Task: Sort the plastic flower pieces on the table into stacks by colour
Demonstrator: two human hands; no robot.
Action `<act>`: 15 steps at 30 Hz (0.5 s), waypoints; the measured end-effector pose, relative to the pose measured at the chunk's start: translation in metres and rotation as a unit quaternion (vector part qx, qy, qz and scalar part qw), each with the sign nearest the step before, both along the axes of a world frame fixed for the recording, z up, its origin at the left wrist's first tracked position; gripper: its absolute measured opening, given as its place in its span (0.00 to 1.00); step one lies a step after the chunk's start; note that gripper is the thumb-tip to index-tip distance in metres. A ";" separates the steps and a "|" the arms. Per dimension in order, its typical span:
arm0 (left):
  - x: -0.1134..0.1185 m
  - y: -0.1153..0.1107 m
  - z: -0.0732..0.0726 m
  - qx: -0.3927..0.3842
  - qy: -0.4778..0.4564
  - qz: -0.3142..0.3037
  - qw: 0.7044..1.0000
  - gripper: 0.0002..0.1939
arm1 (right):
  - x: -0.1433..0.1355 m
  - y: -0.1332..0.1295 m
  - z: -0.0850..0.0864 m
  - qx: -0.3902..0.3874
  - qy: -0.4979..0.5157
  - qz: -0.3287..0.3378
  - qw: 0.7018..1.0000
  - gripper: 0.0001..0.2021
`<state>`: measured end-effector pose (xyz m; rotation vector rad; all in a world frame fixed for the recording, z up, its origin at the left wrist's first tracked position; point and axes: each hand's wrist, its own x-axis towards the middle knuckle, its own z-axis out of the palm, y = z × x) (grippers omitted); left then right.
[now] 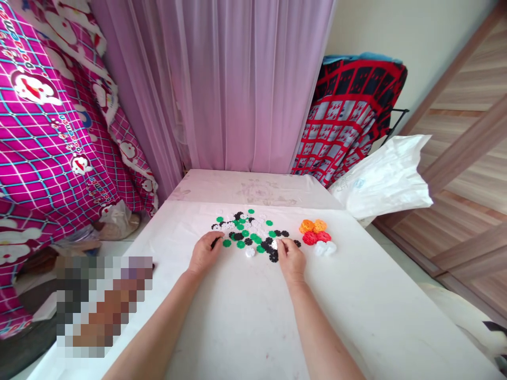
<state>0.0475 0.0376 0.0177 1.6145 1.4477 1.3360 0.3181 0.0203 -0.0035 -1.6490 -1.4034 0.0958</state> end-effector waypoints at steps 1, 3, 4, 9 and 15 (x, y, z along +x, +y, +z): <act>-0.001 -0.004 0.001 0.021 0.048 -0.005 0.999 0.09 | -0.001 -0.003 0.000 -0.001 0.004 0.019 1.000 0.23; -0.005 -0.009 0.000 0.049 0.128 0.000 0.991 0.10 | -0.005 -0.011 0.001 -0.006 0.002 0.064 0.998 0.20; -0.007 -0.011 -0.001 0.052 0.153 0.008 0.987 0.11 | -0.008 -0.014 0.000 -0.010 -0.006 0.083 0.996 0.19; -0.013 -0.011 -0.009 0.028 0.165 0.044 0.985 0.11 | -0.020 -0.027 0.001 -0.007 -0.141 0.115 0.983 0.12; -0.015 -0.011 -0.014 0.010 0.074 0.032 0.997 0.11 | -0.013 -0.037 0.012 -0.007 -0.221 0.104 0.970 0.08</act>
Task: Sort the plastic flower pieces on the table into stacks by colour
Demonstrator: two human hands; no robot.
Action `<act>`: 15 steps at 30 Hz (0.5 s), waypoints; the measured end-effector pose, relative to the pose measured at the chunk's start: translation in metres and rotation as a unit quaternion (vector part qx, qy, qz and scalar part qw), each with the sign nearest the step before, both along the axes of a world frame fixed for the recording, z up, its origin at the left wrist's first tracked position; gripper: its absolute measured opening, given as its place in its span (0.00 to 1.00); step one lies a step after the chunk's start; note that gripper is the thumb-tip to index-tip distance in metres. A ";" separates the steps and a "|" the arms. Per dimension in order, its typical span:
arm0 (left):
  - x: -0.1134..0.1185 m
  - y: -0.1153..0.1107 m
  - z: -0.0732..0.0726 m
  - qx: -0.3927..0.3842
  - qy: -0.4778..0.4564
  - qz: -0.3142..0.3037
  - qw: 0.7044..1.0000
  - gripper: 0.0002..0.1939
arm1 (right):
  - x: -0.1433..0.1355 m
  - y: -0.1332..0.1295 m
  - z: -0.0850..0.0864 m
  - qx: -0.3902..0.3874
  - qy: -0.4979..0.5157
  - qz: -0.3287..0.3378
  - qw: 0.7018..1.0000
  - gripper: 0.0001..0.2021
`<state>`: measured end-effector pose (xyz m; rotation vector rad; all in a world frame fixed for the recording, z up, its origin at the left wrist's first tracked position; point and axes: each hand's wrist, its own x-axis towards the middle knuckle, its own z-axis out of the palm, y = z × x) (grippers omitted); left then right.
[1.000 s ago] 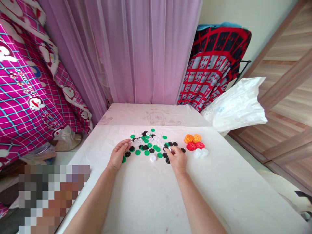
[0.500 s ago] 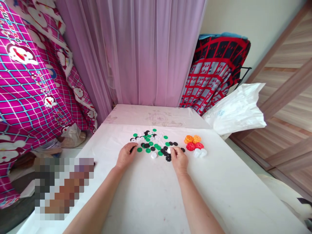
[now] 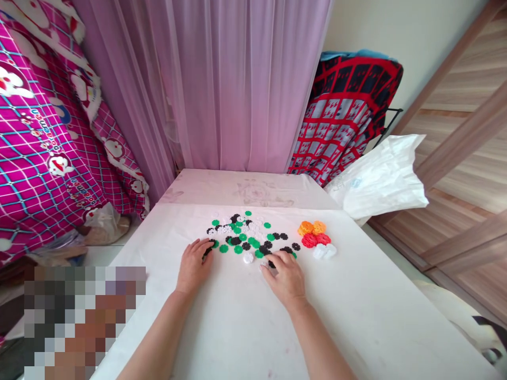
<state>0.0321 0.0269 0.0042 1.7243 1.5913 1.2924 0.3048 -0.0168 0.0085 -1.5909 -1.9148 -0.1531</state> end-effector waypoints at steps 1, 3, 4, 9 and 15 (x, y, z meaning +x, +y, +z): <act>-0.001 0.000 0.000 -0.003 -0.008 0.004 1.000 0.11 | 0.001 -0.002 0.002 -0.007 -0.005 0.004 1.000 0.09; -0.003 0.001 -0.001 -0.004 -0.031 0.014 0.999 0.11 | 0.002 -0.005 0.004 -0.025 -0.014 0.016 0.999 0.09; -0.004 0.001 -0.002 -0.004 -0.042 0.017 0.999 0.11 | 0.001 -0.007 0.004 -0.033 -0.016 0.021 0.999 0.08; -0.004 0.002 -0.003 -0.007 -0.036 0.017 0.999 0.11 | -0.004 -0.007 0.000 -0.053 -0.001 0.023 0.998 0.03; -0.003 0.003 -0.001 -0.015 -0.027 0.015 0.999 0.11 | -0.021 0.006 0.000 0.008 0.049 0.013 0.999 0.07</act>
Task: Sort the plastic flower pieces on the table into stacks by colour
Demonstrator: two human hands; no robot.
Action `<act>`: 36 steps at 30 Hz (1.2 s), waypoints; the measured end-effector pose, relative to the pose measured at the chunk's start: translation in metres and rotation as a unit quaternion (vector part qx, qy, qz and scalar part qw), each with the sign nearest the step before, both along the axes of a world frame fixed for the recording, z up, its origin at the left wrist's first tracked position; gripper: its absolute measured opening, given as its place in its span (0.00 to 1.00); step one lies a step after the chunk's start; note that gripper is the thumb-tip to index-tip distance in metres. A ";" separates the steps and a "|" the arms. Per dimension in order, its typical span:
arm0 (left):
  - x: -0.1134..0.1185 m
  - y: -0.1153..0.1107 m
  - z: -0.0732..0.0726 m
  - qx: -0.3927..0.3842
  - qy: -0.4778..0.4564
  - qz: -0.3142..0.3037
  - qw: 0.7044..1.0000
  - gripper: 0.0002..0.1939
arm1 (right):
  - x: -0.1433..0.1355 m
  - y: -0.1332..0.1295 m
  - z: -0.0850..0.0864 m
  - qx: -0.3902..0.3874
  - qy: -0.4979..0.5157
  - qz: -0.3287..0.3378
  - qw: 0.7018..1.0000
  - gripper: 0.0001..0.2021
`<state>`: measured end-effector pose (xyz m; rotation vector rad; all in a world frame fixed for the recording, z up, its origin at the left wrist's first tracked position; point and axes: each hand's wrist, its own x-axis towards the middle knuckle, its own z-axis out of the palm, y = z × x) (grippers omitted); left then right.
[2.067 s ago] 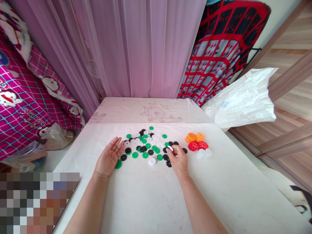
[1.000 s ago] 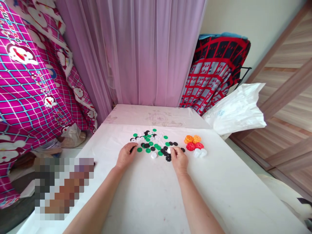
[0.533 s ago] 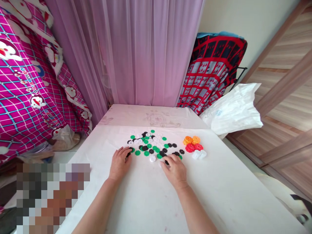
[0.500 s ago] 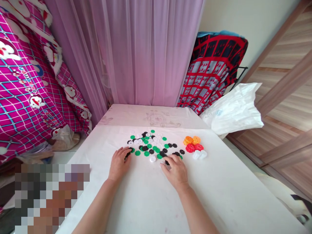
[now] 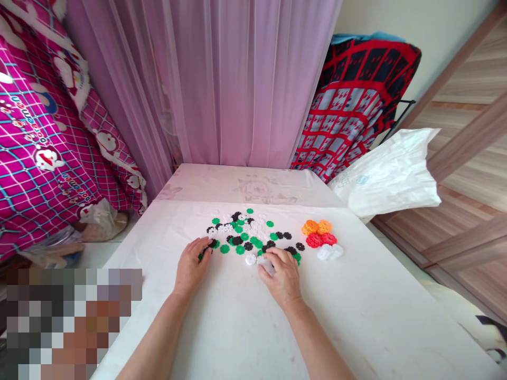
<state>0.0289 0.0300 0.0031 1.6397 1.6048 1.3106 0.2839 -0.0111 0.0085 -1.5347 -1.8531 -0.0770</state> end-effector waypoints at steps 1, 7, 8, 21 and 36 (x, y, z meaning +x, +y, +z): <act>0.000 0.000 0.000 0.001 -0.007 -0.002 1.000 0.11 | -0.004 0.003 0.001 0.007 0.003 0.003 1.000 0.07; 0.001 0.000 0.002 0.001 -0.019 -0.015 1.000 0.11 | -0.020 0.012 0.001 0.003 -0.009 0.013 1.000 0.07; 0.002 0.000 0.003 0.003 -0.018 -0.020 1.000 0.10 | -0.021 0.013 0.001 0.002 -0.010 0.011 1.000 0.07; 0.002 -0.002 0.007 0.018 0.054 -0.033 0.998 0.11 | -0.021 0.013 -0.002 -0.015 -0.023 0.017 0.999 0.09; 0.001 -0.002 0.005 0.040 0.170 -0.030 0.984 0.14 | -0.026 0.013 0.000 -0.052 -0.050 -0.044 0.996 0.08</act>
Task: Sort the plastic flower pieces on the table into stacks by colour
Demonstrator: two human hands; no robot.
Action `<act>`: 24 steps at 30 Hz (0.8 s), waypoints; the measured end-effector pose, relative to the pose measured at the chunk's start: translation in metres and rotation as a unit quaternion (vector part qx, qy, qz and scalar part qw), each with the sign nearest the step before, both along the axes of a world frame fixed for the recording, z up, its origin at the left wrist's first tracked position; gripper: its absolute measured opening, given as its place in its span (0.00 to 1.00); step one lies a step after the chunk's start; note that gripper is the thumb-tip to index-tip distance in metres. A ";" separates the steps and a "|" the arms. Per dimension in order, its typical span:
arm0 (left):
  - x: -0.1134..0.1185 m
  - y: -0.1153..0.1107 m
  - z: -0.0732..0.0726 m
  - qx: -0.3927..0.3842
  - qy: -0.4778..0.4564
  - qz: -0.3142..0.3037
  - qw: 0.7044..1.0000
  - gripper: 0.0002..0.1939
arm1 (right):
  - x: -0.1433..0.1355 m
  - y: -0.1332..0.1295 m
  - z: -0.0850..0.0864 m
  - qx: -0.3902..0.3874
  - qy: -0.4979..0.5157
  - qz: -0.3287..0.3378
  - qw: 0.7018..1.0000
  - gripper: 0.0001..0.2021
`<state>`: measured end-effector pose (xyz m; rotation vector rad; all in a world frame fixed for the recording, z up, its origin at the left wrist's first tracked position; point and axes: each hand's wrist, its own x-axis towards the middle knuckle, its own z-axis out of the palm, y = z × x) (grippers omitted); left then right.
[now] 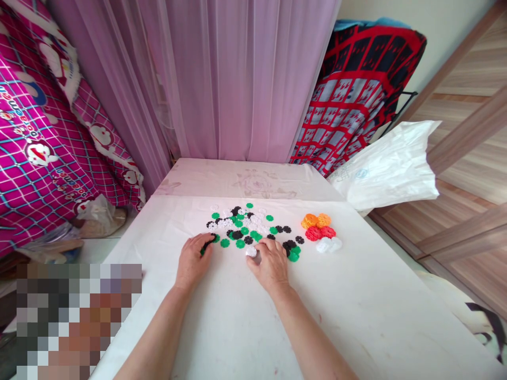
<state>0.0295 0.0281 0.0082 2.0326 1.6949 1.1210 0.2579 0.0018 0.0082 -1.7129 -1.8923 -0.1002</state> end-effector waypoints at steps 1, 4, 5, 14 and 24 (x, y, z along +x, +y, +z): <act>0.000 0.000 0.000 0.001 0.003 0.001 1.000 0.14 | 0.000 0.000 0.000 -0.002 0.000 0.000 1.000 0.08; 0.000 0.000 -0.001 0.002 0.008 0.003 1.000 0.14 | 0.000 0.000 -0.001 -0.007 0.000 0.001 1.000 0.07; 0.000 0.000 -0.001 0.003 0.009 0.003 1.000 0.14 | -0.001 0.001 -0.001 -0.008 0.001 0.001 1.000 0.07; -0.001 0.000 -0.002 0.006 0.012 0.001 1.000 0.14 | 0.007 -0.007 0.004 -0.009 0.027 0.011 1.000 0.09; -0.001 -0.001 -0.002 -0.001 0.010 0.000 1.000 0.14 | 0.013 -0.007 0.000 -0.017 0.003 0.007 1.000 0.03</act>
